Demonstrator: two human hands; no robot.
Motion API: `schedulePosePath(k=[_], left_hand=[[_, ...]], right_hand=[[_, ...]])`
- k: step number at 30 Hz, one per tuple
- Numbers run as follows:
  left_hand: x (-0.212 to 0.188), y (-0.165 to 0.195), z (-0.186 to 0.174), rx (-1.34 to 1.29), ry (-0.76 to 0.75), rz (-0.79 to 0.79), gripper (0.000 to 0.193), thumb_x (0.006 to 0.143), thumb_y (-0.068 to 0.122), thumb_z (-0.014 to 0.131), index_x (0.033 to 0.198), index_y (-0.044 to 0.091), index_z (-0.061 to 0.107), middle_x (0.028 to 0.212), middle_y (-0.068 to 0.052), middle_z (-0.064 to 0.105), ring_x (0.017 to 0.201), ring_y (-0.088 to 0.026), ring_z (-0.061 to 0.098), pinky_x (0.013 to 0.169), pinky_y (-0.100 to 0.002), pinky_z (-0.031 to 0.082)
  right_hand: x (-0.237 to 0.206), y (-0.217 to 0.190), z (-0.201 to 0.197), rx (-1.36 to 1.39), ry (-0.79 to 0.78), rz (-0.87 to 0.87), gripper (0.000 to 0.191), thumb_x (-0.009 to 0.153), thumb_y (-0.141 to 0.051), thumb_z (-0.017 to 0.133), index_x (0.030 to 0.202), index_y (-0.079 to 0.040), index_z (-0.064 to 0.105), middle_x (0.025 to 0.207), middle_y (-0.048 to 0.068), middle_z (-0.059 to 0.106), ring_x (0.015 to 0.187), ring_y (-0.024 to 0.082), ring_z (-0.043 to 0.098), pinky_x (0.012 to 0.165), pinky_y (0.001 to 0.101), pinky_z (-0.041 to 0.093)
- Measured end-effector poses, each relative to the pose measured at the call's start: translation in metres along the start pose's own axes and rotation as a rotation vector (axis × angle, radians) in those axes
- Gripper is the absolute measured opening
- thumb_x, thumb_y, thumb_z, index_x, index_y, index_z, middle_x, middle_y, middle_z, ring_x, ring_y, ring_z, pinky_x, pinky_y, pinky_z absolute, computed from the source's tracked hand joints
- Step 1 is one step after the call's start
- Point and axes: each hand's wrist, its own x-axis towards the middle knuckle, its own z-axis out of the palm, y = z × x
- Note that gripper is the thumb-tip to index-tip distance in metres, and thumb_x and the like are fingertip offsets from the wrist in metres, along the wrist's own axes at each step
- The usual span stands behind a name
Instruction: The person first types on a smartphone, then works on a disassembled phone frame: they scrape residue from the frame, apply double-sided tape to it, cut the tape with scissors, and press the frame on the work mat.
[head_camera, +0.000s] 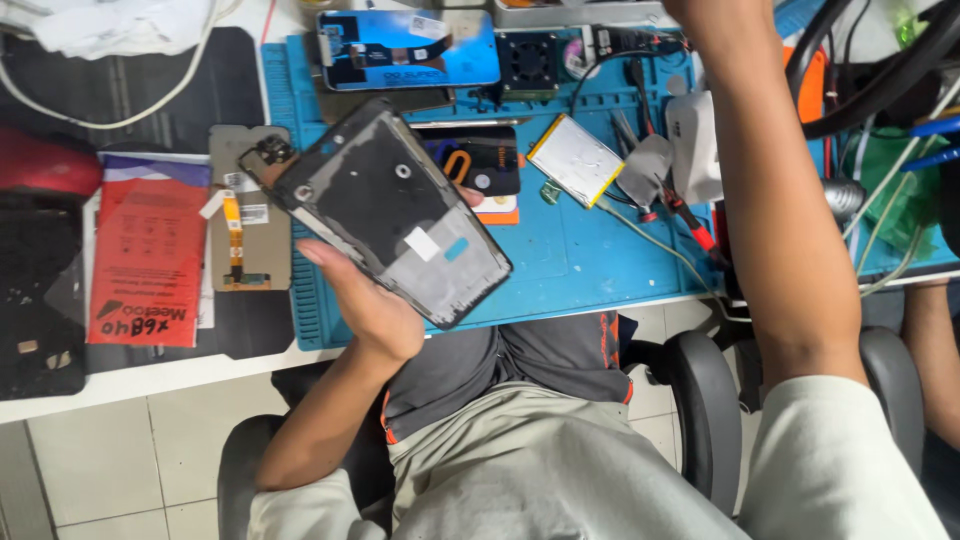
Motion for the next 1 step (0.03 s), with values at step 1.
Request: schedulePosePath(k=[1], left_hand=[[-0.0003,0.0020,0.0002,-0.036,0.005,-0.004,0.091,0.105,0.076,0.029,0.152,-0.001,0.041,0.129,-0.019,0.063,0.113,-0.034,0.067,0.099,-0.046,0.055]], right_hand=[[0.0120,-0.0049,0.0055,0.006,0.001,-0.008,0.011,0.097,0.003,0.077,0.101,0.007,0.067,0.097,0.014,0.069,0.079,0.025,0.069,0.068,0.0341,0.050]])
